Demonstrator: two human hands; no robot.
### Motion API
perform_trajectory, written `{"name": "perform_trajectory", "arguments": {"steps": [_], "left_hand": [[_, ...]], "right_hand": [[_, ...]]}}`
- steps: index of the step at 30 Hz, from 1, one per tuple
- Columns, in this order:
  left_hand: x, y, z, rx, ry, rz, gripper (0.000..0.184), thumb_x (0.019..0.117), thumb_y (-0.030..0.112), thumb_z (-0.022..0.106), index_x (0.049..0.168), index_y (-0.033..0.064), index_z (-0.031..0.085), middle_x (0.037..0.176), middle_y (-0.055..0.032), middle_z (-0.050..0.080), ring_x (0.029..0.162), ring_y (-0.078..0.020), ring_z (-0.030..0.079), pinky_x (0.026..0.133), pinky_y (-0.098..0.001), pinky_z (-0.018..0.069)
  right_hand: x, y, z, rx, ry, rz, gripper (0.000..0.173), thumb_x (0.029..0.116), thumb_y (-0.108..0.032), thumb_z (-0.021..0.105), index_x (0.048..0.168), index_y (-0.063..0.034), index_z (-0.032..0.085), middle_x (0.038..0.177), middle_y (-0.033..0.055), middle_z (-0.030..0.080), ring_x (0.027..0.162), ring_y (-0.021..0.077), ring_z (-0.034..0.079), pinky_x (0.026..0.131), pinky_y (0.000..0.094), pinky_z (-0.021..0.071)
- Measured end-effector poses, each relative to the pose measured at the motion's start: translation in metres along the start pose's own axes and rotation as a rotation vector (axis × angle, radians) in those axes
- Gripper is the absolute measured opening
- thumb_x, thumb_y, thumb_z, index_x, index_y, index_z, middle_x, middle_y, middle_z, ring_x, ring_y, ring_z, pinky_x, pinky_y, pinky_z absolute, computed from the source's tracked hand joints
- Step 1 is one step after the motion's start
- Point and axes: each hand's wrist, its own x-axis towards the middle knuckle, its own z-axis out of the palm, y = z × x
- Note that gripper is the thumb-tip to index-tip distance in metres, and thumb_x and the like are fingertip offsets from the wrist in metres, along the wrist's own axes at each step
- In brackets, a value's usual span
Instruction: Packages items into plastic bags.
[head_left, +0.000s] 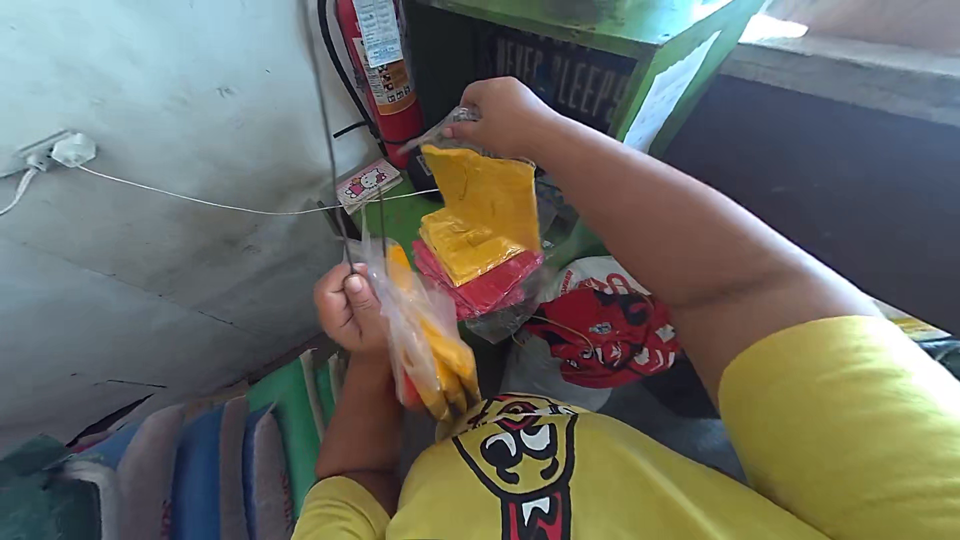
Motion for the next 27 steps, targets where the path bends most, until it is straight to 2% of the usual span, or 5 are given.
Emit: {"name": "perform_trajectory", "arguments": {"steps": [4,6,11,16,27], "left_hand": [[0.003,-0.003,0.016,0.045,-0.029,0.001,0.022,0.1110,0.021,0.044,0.109,0.0085,0.062,0.091,0.0103,0.059,0.079,0.0096,0.056,0.073,-0.0105,0.0495],[0.004,-0.002,0.024,0.081,-0.046,0.013,0.025,0.1111,0.019,0.043,0.106,0.0028,0.061,0.088,0.0050,0.058,0.076,0.0070,0.056,0.071,-0.0116,0.0494],[0.006,-0.004,0.048,0.118,-0.032,0.114,0.028,0.1100,0.015,0.042,0.102,-0.0046,0.061,0.084,-0.0037,0.061,0.074,0.0024,0.058,0.071,-0.0141,0.0504],[0.010,-0.005,0.062,0.100,-0.007,0.076,0.027,0.1093,0.012,0.043,0.102,-0.0055,0.062,0.082,-0.0028,0.058,0.072,0.0024,0.055,0.068,-0.0129,0.0477],[0.010,0.003,0.067,0.044,-0.012,0.065,0.024,0.1091,0.010,0.043,0.103,-0.0048,0.062,0.087,-0.0014,0.060,0.075,0.0031,0.055,0.069,-0.0128,0.0478]], "right_hand": [[-0.007,-0.033,-0.028,-0.097,-0.015,-0.137,0.020,0.1004,-0.014,0.061,0.112,-0.0020,0.073,0.110,0.0200,0.070,0.107,0.0347,0.066,0.096,0.0562,0.0499],[-0.015,-0.047,-0.040,-0.162,-0.007,-0.144,0.022,0.1017,-0.013,0.059,0.114,-0.0038,0.073,0.114,0.0198,0.069,0.111,0.0356,0.065,0.098,0.0569,0.0488],[-0.044,-0.074,-0.057,-0.197,0.033,-0.164,0.022,0.1044,-0.016,0.056,0.112,-0.0055,0.074,0.102,0.0142,0.072,0.097,0.0283,0.068,0.091,0.0514,0.0515],[-0.064,-0.085,-0.055,-0.122,0.120,-0.349,0.018,0.1011,-0.013,0.059,0.105,-0.0079,0.076,0.097,0.0081,0.073,0.089,0.0169,0.067,0.083,0.0388,0.0519],[-0.082,-0.086,-0.043,-0.189,0.197,-0.584,0.022,0.0991,-0.005,0.055,0.103,-0.0031,0.077,0.096,0.0138,0.068,0.093,0.0241,0.066,0.084,0.0378,0.0525]]}}
